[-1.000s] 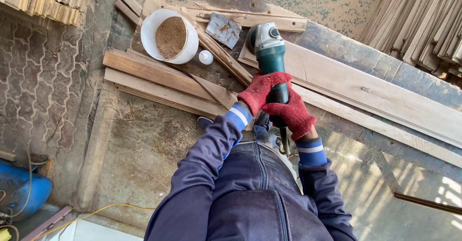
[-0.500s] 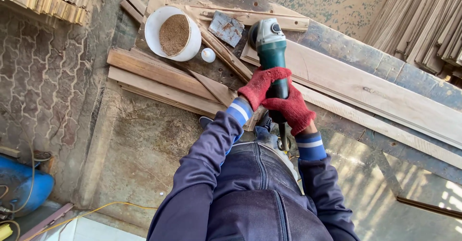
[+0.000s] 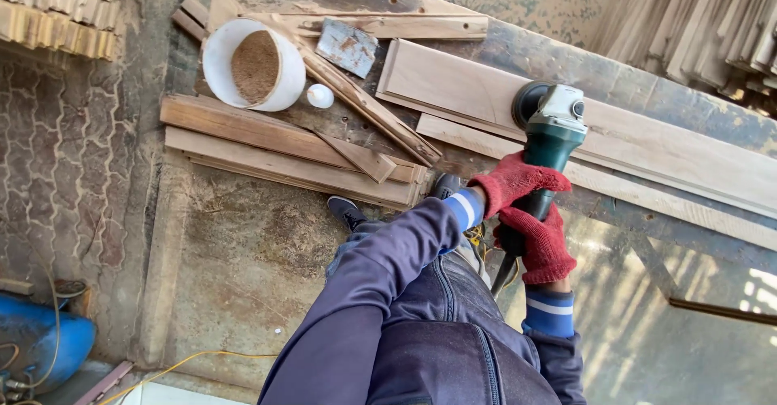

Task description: Sanding wooden planks on a workbench using a power angle grinder with a sanding disc.

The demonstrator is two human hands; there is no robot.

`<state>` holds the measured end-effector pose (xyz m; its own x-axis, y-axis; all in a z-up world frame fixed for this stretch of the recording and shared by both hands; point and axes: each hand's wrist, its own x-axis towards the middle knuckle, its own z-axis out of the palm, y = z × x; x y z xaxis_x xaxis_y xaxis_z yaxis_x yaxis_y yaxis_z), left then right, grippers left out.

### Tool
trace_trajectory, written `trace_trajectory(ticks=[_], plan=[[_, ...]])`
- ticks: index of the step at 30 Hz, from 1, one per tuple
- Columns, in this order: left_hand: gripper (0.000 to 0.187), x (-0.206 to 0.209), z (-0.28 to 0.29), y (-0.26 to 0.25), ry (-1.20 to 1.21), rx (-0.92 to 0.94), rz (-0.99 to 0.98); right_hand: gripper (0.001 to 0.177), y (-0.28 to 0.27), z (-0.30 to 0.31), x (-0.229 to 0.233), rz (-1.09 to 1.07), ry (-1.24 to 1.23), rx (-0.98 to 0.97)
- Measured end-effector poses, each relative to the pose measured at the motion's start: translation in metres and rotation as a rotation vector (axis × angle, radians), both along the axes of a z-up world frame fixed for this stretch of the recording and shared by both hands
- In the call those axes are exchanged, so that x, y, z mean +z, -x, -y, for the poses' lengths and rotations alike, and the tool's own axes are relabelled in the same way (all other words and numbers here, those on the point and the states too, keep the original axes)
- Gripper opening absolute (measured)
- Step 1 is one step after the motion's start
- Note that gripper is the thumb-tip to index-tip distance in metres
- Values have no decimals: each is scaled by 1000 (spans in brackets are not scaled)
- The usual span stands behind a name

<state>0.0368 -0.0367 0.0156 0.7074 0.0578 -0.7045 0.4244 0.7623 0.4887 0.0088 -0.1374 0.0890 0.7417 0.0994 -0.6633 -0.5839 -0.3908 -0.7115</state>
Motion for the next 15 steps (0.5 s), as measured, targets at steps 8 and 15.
trace_trajectory(ticks=[8,15], plan=[[52,-13,-49,14,-51,137,-19,51,-11,-47,-5,-4,-51,130],[51,-60,-120,67,79,359,377,46,-7,-122,0,-37,-101,363]])
